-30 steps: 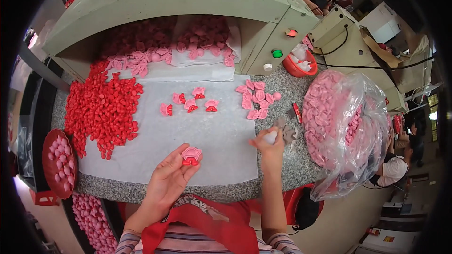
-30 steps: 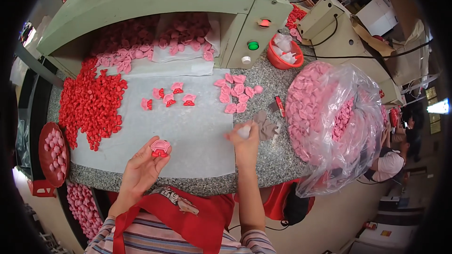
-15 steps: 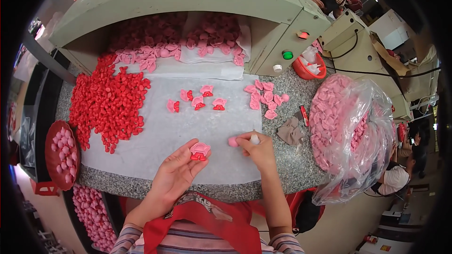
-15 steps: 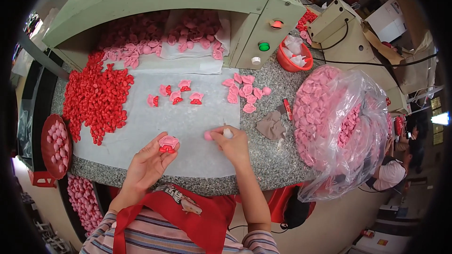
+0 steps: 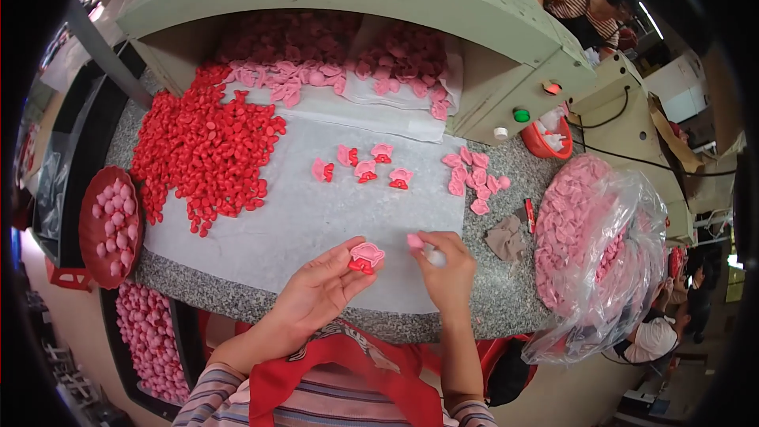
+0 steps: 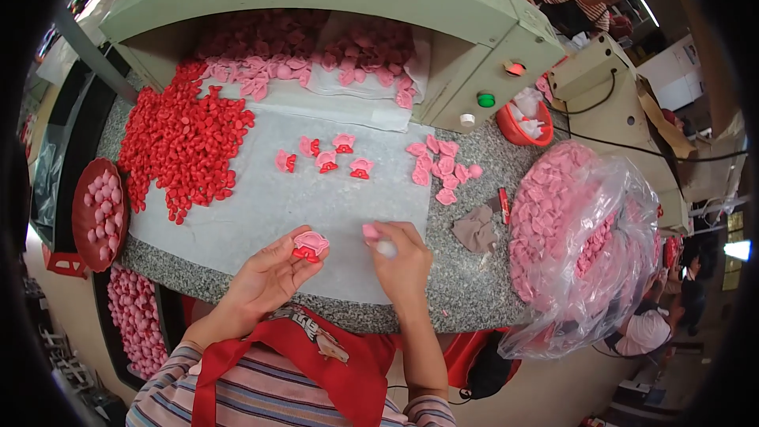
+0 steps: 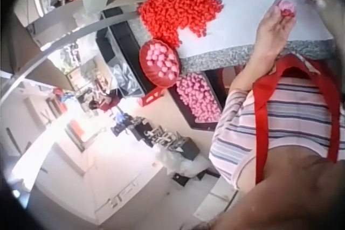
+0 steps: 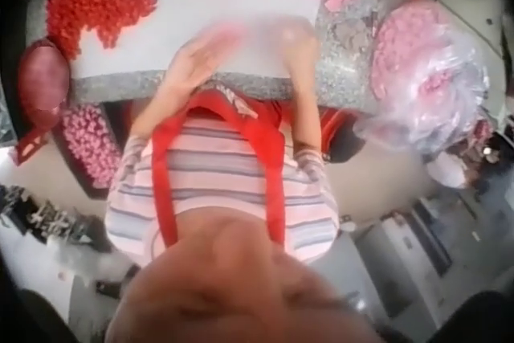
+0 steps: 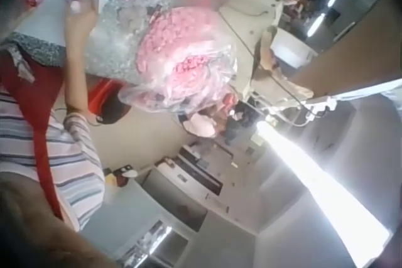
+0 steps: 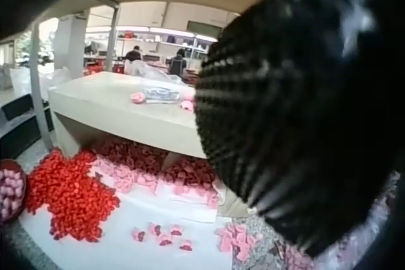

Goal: Assembling pink toy flower components by pressing plastic parts together at a factory workbench.

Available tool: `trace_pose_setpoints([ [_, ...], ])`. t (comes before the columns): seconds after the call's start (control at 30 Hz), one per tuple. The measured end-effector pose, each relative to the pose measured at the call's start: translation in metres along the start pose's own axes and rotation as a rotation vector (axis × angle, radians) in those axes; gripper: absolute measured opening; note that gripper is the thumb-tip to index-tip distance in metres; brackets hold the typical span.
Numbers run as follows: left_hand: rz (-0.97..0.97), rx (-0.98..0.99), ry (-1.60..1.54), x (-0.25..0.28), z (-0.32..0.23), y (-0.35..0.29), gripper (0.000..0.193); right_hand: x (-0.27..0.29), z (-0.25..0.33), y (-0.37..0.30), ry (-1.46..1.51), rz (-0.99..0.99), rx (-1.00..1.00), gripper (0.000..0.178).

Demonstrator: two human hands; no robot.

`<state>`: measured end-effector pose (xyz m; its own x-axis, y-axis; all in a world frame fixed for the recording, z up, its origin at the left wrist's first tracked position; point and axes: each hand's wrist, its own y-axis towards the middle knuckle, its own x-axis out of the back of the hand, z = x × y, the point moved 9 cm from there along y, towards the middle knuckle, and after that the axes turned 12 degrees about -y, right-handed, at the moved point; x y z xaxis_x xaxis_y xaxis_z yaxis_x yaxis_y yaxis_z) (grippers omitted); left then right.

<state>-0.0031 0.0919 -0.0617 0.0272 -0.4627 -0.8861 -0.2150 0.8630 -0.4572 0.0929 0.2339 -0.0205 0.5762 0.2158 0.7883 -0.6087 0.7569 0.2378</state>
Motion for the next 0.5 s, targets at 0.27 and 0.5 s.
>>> trace_pose_setpoints([
  [0.27, 0.044, -0.047, 0.071, -0.01, 0.003, -0.009, 0.037, 0.031, 0.093, -0.028, 0.264, -0.1, 0.217, 0.03],
  [0.5, 0.05, -0.116, 0.125, -0.015, 0.0, -0.016, 0.032, 0.032, 0.095, -0.032, 0.244, -0.151, 0.243, 0.029],
])
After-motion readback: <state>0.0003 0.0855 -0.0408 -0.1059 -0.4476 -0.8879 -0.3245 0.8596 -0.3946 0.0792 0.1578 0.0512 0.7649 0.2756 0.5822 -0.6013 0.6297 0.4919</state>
